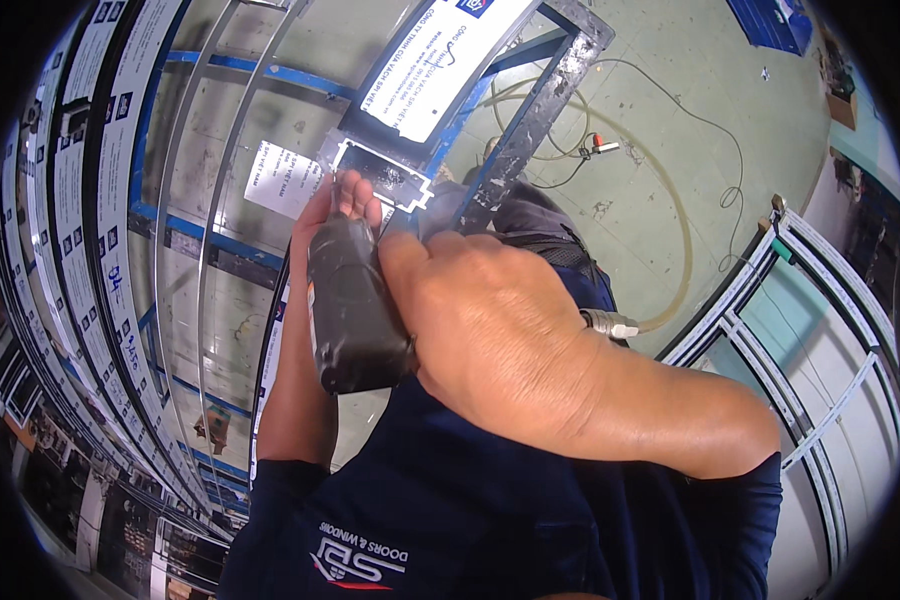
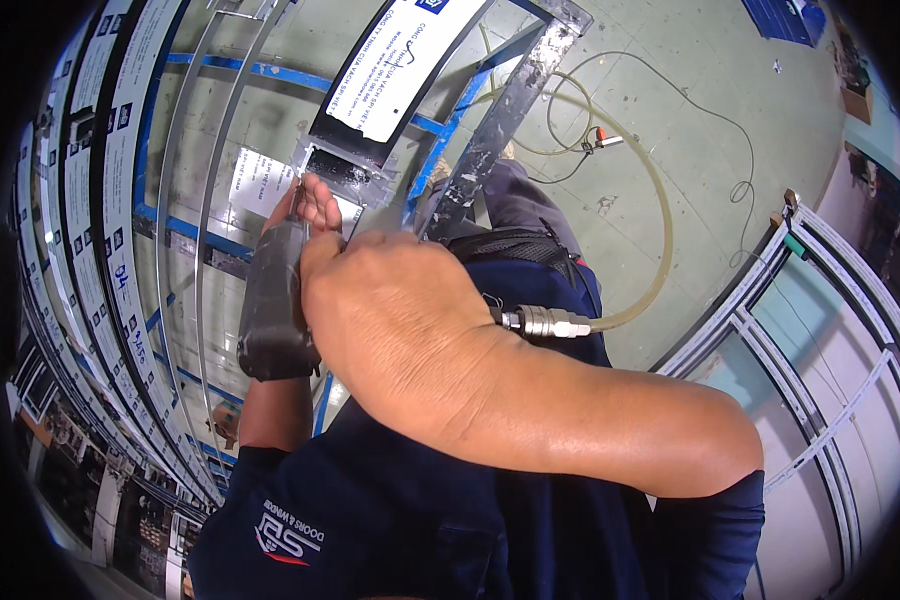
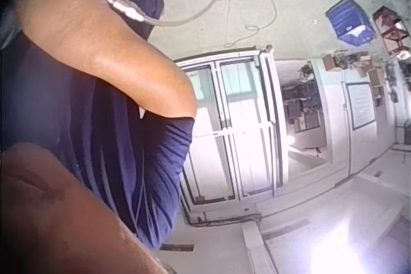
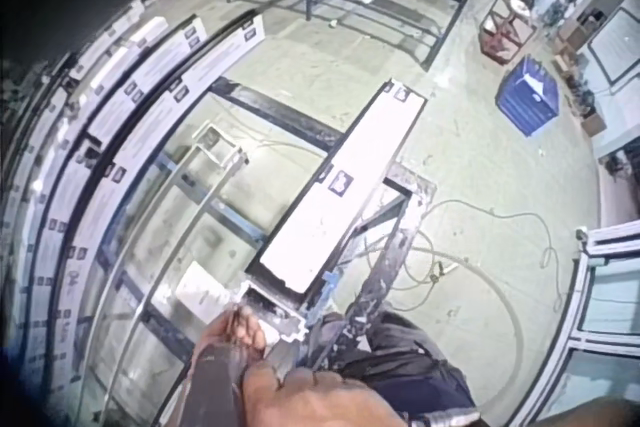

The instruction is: The recorder uses a power drill to assemble metal frame sections, assisted by a colleague.

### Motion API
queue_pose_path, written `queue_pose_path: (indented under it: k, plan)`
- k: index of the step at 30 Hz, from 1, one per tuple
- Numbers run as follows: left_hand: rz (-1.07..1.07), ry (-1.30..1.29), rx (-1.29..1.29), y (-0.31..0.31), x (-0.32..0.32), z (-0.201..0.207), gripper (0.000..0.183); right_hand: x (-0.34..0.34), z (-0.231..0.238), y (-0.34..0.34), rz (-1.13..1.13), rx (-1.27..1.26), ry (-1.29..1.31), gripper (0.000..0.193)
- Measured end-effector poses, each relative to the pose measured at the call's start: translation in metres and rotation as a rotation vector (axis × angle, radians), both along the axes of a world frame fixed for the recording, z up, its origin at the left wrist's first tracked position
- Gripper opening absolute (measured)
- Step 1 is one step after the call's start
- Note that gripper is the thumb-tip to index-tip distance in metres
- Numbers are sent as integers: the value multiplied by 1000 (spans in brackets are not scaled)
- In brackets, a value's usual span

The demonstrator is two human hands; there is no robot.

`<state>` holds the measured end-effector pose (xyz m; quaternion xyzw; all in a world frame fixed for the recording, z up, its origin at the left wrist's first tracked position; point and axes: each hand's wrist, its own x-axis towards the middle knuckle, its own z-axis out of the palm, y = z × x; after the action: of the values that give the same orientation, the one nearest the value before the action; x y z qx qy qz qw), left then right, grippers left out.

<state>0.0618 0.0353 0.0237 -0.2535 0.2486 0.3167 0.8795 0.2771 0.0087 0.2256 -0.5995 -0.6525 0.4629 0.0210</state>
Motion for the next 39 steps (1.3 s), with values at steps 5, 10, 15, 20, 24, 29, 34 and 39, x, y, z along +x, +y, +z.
queue_pose_path:
  k: [5,10,15,20,24,29,34,39]
  plan:
    - [14,-4,89,-5,-3,-11,34,1,-5,-2,-10,-2,46,42]
    - [33,91,41,-9,-2,-2,33,7,-7,1,-166,-222,206,42]
    - [19,186,46,-8,-3,-6,28,-2,-7,-3,-13,8,37,42]
    - [27,226,-23,-8,1,2,28,2,-9,-1,5,-29,23,34]
    - [3,264,-132,0,5,17,31,9,-11,5,-59,-76,148,28]
    - [22,320,-53,-6,4,15,32,1,-5,9,32,10,-6,30]
    - [7,277,-86,-1,4,22,31,12,-6,14,-75,-181,180,22]
    - [-6,305,-14,-4,0,10,32,1,-3,17,48,-54,29,25]
